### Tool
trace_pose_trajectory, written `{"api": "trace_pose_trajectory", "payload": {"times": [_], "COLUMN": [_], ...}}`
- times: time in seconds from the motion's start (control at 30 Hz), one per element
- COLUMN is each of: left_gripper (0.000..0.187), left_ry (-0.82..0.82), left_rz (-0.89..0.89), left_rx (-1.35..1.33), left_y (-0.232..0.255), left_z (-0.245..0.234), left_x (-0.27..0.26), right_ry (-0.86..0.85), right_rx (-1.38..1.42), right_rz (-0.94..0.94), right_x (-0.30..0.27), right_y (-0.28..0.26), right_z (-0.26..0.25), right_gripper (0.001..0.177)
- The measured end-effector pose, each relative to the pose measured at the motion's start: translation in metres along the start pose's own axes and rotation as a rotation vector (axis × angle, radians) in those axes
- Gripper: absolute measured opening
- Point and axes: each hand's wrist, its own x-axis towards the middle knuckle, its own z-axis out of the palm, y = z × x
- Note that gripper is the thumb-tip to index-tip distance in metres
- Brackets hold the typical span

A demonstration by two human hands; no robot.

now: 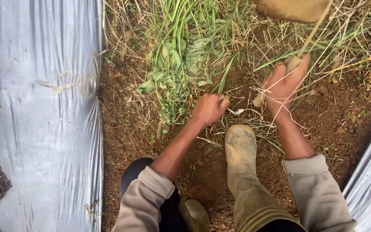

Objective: The person uses a small hand hoe to loosen the soil and remove weeds from a garden bed. They pull the uprooted weeds by hand and gather them into a pile on the ground next to a plastic-covered row.

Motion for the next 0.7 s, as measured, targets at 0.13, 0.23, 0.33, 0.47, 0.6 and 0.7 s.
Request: {"api": "trace_pose_trajectory", "payload": {"times": [0.13, 0.23, 0.33, 0.47, 0.6, 0.7], "left_gripper": [0.036, 0.033, 0.035, 0.032, 0.045, 0.048], "left_ry": [-0.011, 0.014, 0.069, 0.071, -0.003, -0.003], "left_rz": [-0.011, -0.015, 0.007, -0.013, -0.165, -0.168], "left_rx": [0.032, 0.056, 0.138, 0.168, 0.16, 0.18], "left_y": [0.026, 0.025, 0.022, 0.024, -0.01, -0.015], "left_z": [-0.021, -0.02, -0.018, -0.021, -0.004, 0.001], "left_x": [-0.015, -0.014, -0.008, -0.012, 0.011, 0.014], "right_ry": [-0.196, -0.181, -0.166, -0.072, 0.08, 0.06], "right_rx": [-0.079, -0.08, -0.061, -0.113, 0.095, 0.25], "right_rz": [0.323, 0.324, 0.319, 0.251, -0.107, -0.004], "right_x": [-0.021, -0.026, -0.023, -0.007, 0.009, -0.01], "right_y": [0.048, 0.047, 0.04, 0.026, 0.004, 0.053], "right_z": [-0.006, -0.005, -0.008, -0.013, -0.02, -0.01], "right_gripper": [0.024, 0.02, 0.016, 0.022, 0.014, 0.016]}}
